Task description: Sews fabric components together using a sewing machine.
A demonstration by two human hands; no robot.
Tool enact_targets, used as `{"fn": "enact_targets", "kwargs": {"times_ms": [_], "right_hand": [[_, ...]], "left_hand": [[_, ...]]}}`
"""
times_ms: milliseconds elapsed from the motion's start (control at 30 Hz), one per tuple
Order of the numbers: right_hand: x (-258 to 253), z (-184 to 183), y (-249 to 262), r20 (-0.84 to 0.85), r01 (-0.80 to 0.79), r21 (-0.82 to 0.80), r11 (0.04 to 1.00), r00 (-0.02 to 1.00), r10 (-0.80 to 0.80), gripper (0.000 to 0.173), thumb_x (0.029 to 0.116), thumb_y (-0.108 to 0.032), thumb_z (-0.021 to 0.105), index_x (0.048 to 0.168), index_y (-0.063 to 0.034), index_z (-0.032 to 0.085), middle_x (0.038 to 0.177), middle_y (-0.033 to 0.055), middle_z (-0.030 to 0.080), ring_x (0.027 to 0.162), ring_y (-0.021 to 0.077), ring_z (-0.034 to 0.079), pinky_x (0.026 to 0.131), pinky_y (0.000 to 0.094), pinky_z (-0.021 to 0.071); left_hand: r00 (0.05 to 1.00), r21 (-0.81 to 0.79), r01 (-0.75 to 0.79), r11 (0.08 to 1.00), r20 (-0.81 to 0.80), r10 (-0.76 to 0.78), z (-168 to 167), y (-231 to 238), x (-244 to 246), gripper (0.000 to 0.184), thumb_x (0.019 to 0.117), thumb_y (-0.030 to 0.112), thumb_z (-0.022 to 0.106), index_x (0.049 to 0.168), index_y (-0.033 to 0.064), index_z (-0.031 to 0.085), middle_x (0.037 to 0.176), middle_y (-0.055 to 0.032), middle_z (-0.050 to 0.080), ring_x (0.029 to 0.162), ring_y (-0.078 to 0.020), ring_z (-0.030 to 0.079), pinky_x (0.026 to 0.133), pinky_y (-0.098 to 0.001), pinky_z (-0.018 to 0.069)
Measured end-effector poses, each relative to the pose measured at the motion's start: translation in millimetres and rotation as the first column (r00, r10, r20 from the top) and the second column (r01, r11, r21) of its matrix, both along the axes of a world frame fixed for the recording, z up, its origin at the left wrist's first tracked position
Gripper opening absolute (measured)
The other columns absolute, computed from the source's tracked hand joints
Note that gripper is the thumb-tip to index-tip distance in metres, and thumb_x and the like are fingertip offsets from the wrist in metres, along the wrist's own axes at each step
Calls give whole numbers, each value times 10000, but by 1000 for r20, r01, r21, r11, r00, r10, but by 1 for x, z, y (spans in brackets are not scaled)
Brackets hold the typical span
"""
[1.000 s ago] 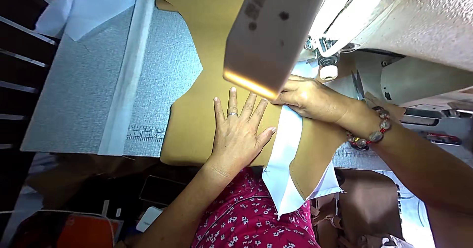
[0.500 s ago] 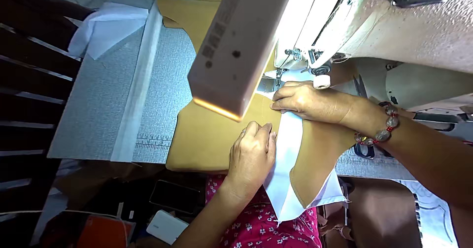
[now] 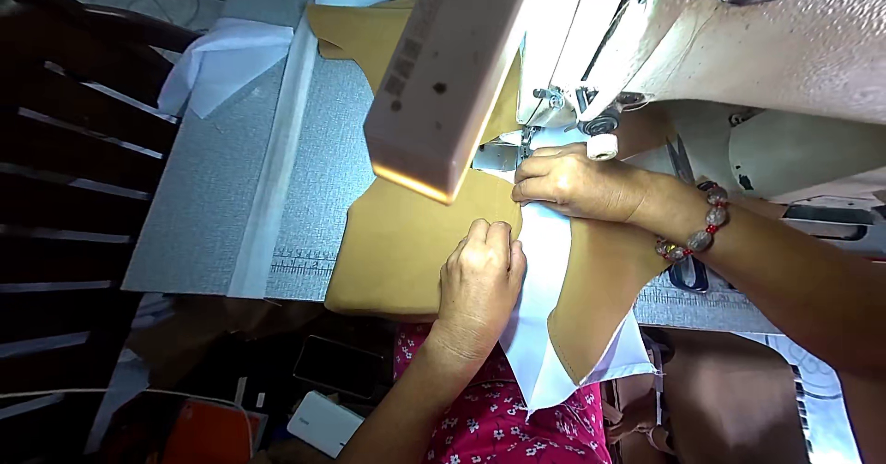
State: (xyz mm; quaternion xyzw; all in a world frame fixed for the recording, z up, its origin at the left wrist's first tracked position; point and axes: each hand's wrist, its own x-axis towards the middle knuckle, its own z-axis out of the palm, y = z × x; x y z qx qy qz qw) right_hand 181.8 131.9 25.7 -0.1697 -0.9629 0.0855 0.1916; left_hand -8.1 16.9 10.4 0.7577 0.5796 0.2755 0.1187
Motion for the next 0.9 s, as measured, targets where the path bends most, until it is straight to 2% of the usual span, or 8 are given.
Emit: {"fn": "enact_targets", "kwargs": {"times_ms": [100,200,300,400,467,500,667,900], "right_hand": [[0,-5,-3,-17,-25,115,993,999,27,214,952,55,517,914,5,722,873,167,704,789,309,700,650,392,546],[0,-5,-8,11,-43,218,975,999,42,192,963,75,488,919,44,673,863,197,680,712,317,684,562,391,523],[-4,-4,-26,61,54,287,956,995,-74,204,953,66,502,951,70,706,1004,220,719,755,331,695,574,402,535],[-10,2,-56,87,355,191,915,923,-376,232,943,26,542,1061,18,742,939,167,664,815,321,646,669,405,520],[-19,-2,-71,101,553,90,828,822,-560,321,890,28,591,1166,-30,743,1010,197,661,886,361,652,686,439,524],[-22,-4,-75,101,630,48,775,769,-631,380,873,28,613,1221,-60,737,1094,208,667,957,381,652,724,470,524],[-33,-22,-87,-34,768,-87,634,634,-773,391,888,-21,584,1231,-110,750,1334,170,663,1240,385,615,929,557,495],[-28,-28,-76,-81,768,-36,639,635,-768,347,920,-44,549,1203,-72,749,1283,166,698,1170,367,662,945,533,502]], "left_hand": [[1000,63,-7,998,-8,8,0,1,1,139,897,82,658,949,-7,751,731,-105,620,604,-226,630,526,-353,522],[995,110,54,993,-84,-45,2,4,1,275,875,43,671,1130,-18,755,780,-131,631,621,-260,635,526,-361,520],[961,193,243,951,-178,-210,-5,20,-9,261,884,140,628,1034,-11,778,784,-136,648,666,-288,647,532,-385,500],[886,197,462,865,-152,-438,-9,50,-32,357,1010,288,502,1029,89,798,1052,-95,739,1020,-314,675,795,-470,498],[813,67,578,814,-137,-566,-14,64,-46,418,1060,353,416,1271,189,738,1434,-40,630,1384,-323,529,1101,-601,374],[790,27,605,796,-144,-596,-16,68,-49,444,1071,365,382,1358,217,686,1516,-28,559,1455,-336,451,1143,-672,289],[803,-33,579,814,-149,-577,-19,68,-47,458,1073,410,369,1410,266,645,1540,-64,530,1484,-384,394,1151,-743,205],[813,-58,553,831,-183,-553,-24,74,-43,484,1085,407,334,1413,228,641,1580,-62,481,1497,-395,364,1181,-724,154]]}}
